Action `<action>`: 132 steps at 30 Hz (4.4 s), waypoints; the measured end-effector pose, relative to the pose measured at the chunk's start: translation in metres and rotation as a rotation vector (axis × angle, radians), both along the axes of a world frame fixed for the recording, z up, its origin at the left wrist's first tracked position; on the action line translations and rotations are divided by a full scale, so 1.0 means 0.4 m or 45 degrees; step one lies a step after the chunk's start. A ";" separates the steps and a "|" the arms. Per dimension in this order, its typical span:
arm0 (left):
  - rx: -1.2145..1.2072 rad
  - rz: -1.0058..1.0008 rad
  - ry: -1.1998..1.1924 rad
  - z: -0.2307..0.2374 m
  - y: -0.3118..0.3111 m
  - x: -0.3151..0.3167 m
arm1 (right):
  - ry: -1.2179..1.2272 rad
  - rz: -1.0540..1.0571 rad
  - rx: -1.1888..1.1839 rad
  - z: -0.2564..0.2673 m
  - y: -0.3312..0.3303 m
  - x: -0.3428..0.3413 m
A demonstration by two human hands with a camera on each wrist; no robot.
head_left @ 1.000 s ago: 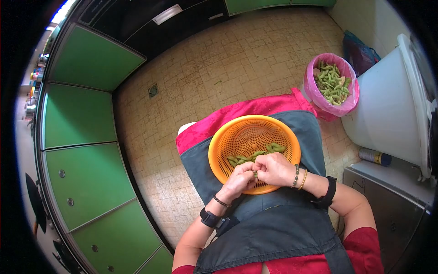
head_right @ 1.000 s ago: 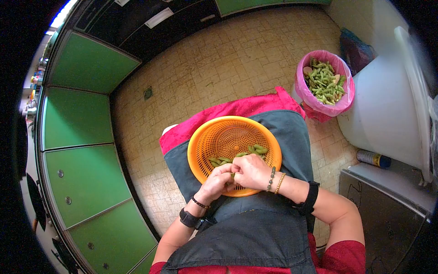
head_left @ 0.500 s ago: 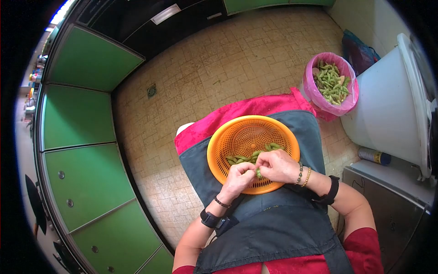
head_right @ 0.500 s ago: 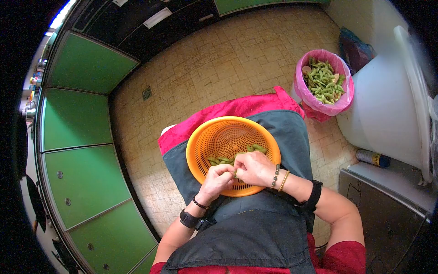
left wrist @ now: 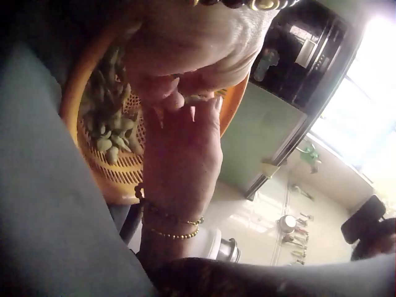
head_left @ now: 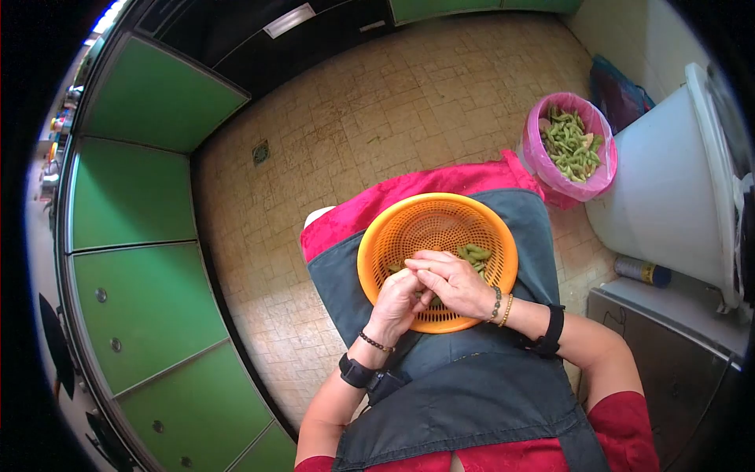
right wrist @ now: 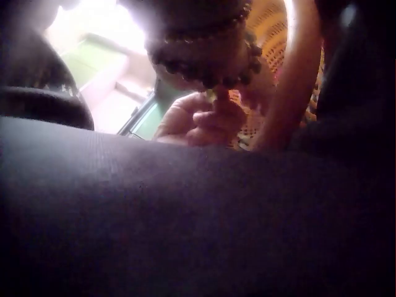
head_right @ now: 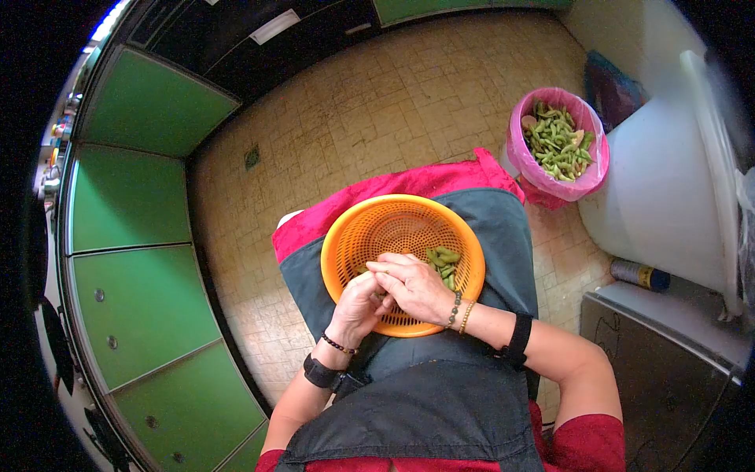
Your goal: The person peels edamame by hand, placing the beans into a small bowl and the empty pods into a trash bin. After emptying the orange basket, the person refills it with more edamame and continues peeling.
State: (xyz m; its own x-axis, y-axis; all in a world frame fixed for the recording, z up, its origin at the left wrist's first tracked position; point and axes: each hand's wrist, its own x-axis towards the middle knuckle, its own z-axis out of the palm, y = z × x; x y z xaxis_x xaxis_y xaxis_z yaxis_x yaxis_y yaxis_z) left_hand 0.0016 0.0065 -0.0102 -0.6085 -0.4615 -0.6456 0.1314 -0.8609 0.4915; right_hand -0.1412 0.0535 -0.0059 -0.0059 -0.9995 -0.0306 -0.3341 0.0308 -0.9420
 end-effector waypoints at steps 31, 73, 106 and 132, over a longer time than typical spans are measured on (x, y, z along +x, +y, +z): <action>-0.438 -0.200 -0.288 0.098 0.014 0.055 | 1.058 0.434 -0.057 -0.032 0.019 -0.018; -0.121 -0.239 0.010 0.078 0.011 0.053 | 0.215 0.158 -0.205 0.083 0.042 -0.044; -0.458 -0.291 -0.206 0.061 0.029 0.020 | -0.390 -0.072 0.439 0.029 0.029 -0.016; -0.417 -0.344 -0.323 0.080 0.009 0.019 | 1.062 -0.804 -0.240 0.236 0.006 -0.464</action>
State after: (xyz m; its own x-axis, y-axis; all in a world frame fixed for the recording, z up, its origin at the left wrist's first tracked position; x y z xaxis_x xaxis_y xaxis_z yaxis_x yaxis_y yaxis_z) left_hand 0.0092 0.0102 0.0219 -0.5769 -0.5126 -0.6359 -0.2337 -0.6424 0.7298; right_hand -0.3269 0.0559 0.0885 -0.4734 -0.7959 0.3775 -0.8507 0.3020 -0.4302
